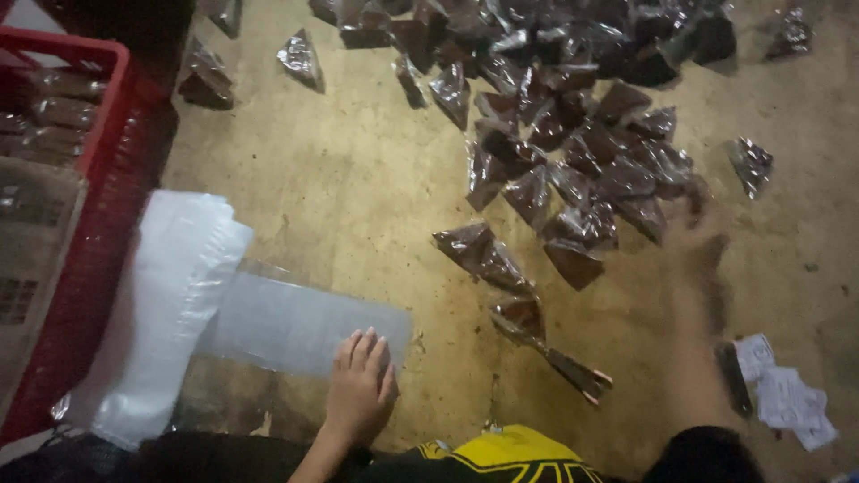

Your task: The person places several small triangular packets into a large plastic bag, inserts a paper label, and then seals the bag with a lighter.

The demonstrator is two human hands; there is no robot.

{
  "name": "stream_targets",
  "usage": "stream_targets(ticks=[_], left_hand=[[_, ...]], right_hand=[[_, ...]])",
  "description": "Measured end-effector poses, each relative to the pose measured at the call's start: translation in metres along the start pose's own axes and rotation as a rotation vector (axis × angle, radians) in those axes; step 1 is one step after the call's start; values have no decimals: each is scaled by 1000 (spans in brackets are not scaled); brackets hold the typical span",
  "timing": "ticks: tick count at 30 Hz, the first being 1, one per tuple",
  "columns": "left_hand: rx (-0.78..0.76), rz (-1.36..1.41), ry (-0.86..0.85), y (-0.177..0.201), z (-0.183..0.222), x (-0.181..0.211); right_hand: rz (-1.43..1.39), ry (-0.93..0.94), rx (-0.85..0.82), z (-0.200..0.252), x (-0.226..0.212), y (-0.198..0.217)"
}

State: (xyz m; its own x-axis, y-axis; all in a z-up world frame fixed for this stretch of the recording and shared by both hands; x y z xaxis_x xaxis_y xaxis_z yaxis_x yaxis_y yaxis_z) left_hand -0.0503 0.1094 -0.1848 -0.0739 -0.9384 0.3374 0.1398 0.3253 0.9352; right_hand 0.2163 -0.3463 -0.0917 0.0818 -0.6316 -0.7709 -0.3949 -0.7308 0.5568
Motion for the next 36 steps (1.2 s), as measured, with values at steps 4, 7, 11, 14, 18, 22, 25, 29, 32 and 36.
stream_targets(ticks=[4, 7, 11, 14, 18, 22, 25, 29, 32, 36], left_hand=[[74, -7, -68, -4, 0, -3], [64, 43, -63, 5, -1, 3], [161, 3, -120, 7, -2, 3], [126, 26, -84, 7, -3, 4], [87, -19, -137, -6, -1, -4], [96, -88, -153, -18, -2, -11], [147, 6, -149, 12, -9, -1], [6, 292, -129, 42, -77, -54], [350, 322, -282, 72, -187, -147], [146, 126, 386, 130, -322, -270]], right_hand=[[572, -434, -320, -62, 20, 26], [428, -65, -289, -115, 166, -9], [780, -396, -538, -76, 44, -31], [768, -104, -510, -57, 53, -45], [702, -99, -606, -10, 19, -61], [632, 134, -849, 31, -16, -80], [496, 214, -636, 63, -39, -84], [313, 270, -542, 112, -89, -130], [492, 184, -734, 125, -120, -174], [713, 131, -1030, 132, -135, -200]])
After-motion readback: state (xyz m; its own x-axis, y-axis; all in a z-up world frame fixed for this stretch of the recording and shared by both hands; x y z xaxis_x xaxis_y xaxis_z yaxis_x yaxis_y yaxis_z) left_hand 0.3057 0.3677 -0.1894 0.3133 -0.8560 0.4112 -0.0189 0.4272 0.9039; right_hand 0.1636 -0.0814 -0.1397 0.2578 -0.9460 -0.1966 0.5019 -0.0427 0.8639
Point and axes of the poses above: each hand's wrist, its own z-axis away from the middle knuckle, its own y-axis out of the back of the hand, x = y × z, the point moved 1 cm from there along -z, towards the middle knuckle, and after that the axes turned 6 degrees about -x, right-handed, at the moved point
